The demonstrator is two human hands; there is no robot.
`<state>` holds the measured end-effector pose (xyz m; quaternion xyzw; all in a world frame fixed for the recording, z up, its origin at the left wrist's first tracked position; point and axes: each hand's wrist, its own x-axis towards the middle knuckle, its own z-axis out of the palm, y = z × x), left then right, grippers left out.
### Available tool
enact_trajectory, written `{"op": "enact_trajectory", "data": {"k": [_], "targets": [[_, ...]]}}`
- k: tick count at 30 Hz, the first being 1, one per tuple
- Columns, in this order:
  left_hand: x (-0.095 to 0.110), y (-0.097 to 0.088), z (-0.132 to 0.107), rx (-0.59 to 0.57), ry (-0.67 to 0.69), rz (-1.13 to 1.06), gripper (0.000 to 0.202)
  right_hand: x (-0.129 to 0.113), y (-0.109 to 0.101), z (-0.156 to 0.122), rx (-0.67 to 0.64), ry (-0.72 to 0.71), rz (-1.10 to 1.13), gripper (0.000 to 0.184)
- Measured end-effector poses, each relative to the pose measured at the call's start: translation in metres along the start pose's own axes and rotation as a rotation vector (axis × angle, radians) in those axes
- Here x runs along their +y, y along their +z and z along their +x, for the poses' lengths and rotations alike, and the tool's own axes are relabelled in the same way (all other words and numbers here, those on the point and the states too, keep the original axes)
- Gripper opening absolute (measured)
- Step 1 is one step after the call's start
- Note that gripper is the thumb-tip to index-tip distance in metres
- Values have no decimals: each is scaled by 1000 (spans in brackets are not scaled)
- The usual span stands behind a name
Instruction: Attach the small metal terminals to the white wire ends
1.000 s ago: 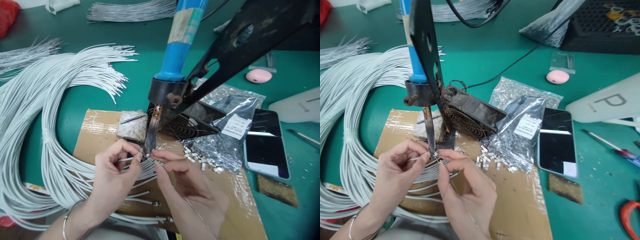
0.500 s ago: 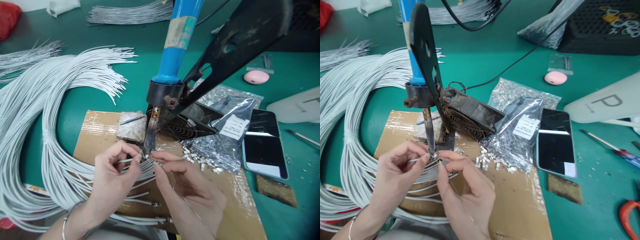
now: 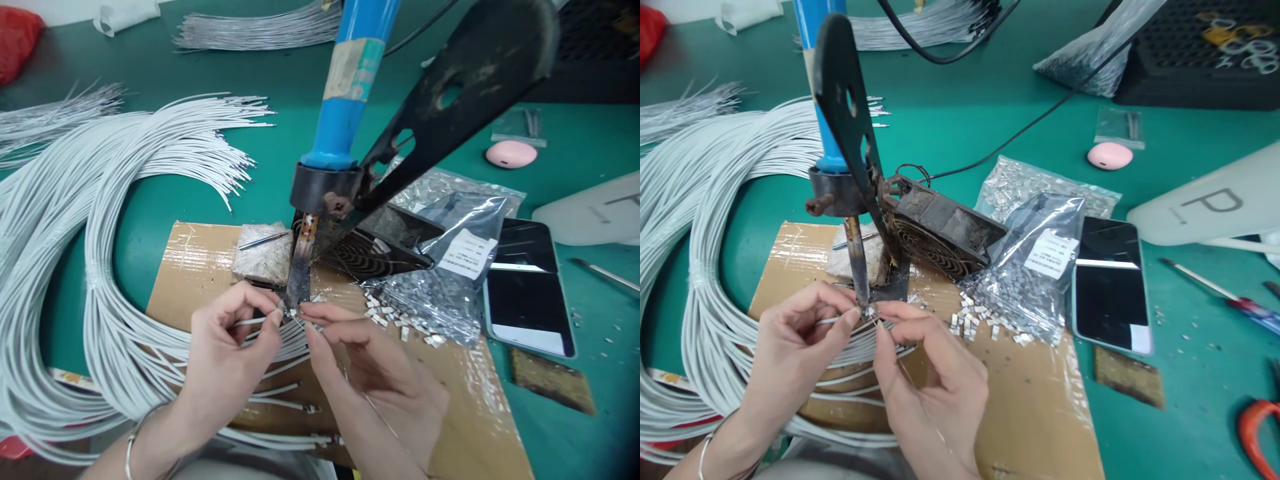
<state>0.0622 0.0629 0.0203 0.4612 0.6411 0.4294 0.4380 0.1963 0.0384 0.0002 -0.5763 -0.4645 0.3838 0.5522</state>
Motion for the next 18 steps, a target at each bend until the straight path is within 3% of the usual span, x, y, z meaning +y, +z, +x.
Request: {"op": "enact_trajectory", "data": {"k": [18], "targets": [[0, 0, -2, 3, 13, -5, 10, 0, -1, 0, -20, 6, -13, 16]]}}
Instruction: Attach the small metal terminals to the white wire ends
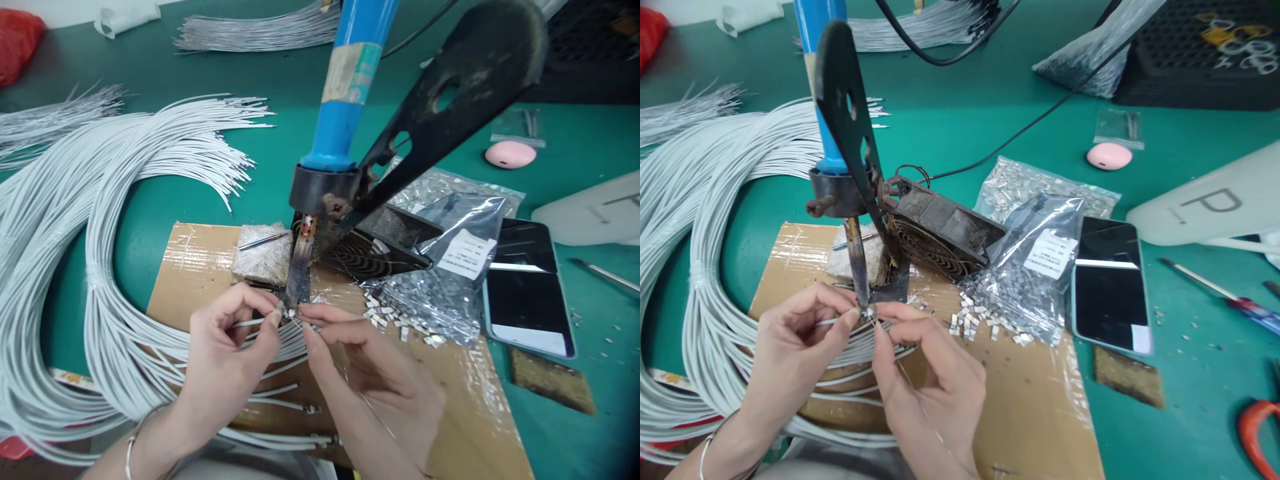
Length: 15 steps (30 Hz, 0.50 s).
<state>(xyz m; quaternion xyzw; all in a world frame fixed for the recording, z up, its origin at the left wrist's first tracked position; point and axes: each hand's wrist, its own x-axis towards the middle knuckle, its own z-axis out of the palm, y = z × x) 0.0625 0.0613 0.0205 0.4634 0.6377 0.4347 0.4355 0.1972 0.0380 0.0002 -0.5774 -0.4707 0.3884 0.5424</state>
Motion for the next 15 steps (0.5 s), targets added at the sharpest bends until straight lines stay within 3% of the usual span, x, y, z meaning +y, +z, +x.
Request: {"op": "enact_trajectory", "data": {"k": [15], "targets": [[-2, -1, 0, -15, 22, -46, 14, -2, 2, 1, 10, 2, 11, 16]]}}
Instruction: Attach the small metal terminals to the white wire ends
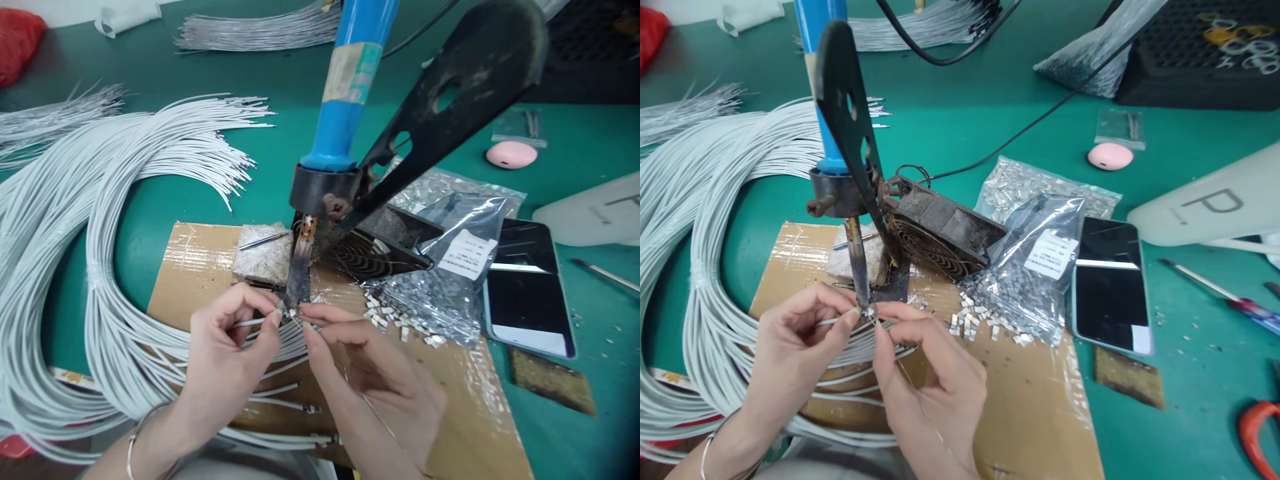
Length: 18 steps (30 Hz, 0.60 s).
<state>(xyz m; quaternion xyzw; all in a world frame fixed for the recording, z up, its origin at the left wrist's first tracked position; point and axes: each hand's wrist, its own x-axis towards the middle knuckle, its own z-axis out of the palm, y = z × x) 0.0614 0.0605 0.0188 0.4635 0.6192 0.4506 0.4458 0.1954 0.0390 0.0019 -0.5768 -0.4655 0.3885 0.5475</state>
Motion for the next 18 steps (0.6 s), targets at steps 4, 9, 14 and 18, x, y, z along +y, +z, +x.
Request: {"op": "enact_trajectory", "data": {"k": [4, 9, 14, 18], "targets": [[-3, -1, 0, -11, 12, 2, 14, 2, 0, -1, 3, 17, 2, 15], [-6, -4, -3, -45, 6, 30, 13, 5, -1, -2, -3, 20, 16, 16], [-7, -6, -4, -73, 30, 43, 13, 8, -1, -1, -8, -11, 26, 15], [-6, -5, -4, -77, 37, 43, 14, 8, 0, -2, 8, -11, 21, 15]]}}
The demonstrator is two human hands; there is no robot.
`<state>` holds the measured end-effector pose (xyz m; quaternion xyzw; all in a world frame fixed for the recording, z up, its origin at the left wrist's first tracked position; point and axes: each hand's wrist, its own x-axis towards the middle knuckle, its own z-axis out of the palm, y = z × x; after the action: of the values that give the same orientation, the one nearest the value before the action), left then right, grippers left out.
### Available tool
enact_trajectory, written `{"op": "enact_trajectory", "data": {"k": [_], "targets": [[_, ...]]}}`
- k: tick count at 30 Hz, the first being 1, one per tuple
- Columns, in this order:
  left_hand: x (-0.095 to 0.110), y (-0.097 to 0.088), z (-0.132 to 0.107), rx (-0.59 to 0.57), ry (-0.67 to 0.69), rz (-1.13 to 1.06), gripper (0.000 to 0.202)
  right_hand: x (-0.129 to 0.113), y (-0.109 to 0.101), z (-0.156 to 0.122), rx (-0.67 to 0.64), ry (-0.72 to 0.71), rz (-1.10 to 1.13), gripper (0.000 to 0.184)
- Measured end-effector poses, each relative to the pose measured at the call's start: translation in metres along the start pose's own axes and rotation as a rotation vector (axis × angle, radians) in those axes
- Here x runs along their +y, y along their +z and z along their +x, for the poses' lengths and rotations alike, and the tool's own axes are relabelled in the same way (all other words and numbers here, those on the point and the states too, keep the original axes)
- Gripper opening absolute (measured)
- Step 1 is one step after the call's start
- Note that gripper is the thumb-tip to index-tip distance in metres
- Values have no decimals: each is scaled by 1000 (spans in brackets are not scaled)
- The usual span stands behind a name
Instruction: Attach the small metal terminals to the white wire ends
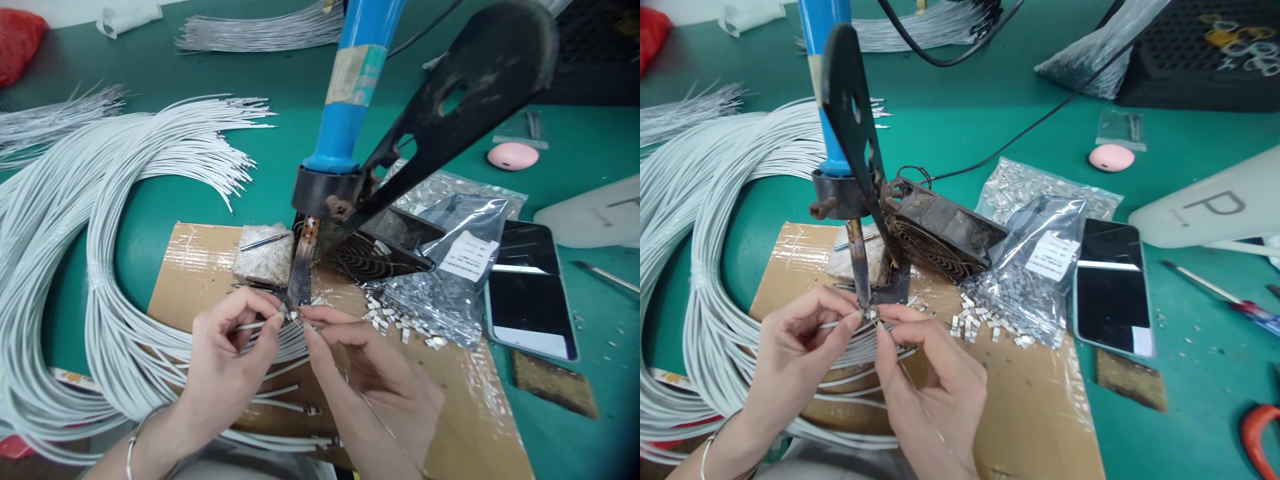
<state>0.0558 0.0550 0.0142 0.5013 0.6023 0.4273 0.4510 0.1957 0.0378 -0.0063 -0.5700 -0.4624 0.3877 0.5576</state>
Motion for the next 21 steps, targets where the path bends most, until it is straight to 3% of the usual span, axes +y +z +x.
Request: {"op": "enact_trajectory", "data": {"k": [21], "targets": [[-3, 1, 0, -5, 42, -21, 14, -8, 2, -1, 56, -10, -66, 14]]}}
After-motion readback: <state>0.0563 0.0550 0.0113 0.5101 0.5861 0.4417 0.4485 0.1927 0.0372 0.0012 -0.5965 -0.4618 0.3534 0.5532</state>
